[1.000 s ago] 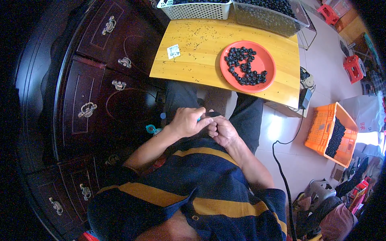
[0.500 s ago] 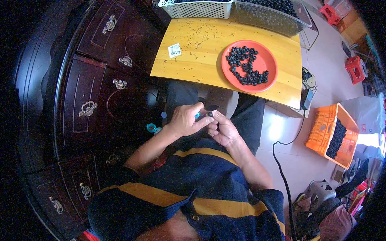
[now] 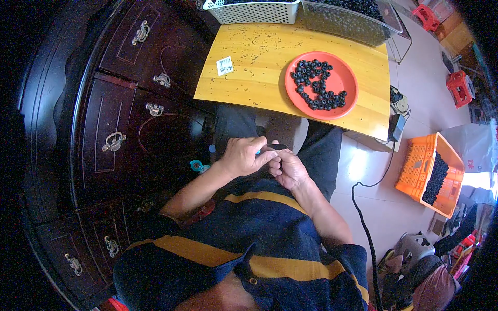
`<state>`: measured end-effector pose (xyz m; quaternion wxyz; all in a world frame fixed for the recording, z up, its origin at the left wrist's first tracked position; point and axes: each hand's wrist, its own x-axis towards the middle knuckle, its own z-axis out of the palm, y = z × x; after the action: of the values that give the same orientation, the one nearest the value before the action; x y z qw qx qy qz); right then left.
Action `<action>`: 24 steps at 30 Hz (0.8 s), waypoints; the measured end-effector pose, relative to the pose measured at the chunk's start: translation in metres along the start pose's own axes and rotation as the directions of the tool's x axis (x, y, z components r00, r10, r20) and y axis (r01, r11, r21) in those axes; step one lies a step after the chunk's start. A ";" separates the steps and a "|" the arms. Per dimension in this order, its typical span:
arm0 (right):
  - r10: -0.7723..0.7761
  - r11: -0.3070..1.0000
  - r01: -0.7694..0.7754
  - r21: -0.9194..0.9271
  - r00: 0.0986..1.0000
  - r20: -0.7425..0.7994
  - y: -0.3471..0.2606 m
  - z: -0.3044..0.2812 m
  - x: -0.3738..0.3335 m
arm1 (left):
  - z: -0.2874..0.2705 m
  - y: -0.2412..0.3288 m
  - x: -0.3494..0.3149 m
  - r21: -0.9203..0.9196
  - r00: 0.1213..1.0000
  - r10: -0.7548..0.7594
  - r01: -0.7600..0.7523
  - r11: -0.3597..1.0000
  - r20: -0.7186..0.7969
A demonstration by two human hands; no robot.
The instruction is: The person sorts and cleans berries by hand and with a utility knife, placing them into bins.
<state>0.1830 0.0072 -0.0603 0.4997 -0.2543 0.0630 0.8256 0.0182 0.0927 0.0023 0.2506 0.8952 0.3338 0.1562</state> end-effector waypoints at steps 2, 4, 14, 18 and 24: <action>-0.023 1.000 0.024 0.017 0.998 -0.058 0.002 0.004 0.000 | 0.000 0.000 0.000 -0.007 1.000 0.000 0.000 1.000 -0.008; -0.045 0.998 0.049 0.031 0.992 -0.116 0.002 0.008 -0.001 | -0.002 -0.002 0.002 -0.023 0.999 -0.002 0.001 1.000 -0.046; -0.088 0.996 0.089 0.010 0.993 -0.082 0.004 0.011 0.001 | -0.001 -0.004 0.001 0.014 0.999 -0.028 0.029 0.999 -0.036; -0.062 0.998 0.064 0.019 0.993 -0.098 0.006 0.010 0.003 | 0.000 -0.006 0.001 -0.001 0.998 -0.042 0.042 0.999 -0.040; -0.031 1.000 0.031 -0.001 0.993 -0.116 0.007 0.010 0.003 | 0.000 -0.010 -0.003 0.021 0.999 -0.032 0.033 0.999 -0.041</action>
<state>0.1725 0.0094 -0.0544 0.5082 -0.3026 0.0883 0.8015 0.0110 0.0968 -0.0037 0.2368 0.8889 0.3550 0.1666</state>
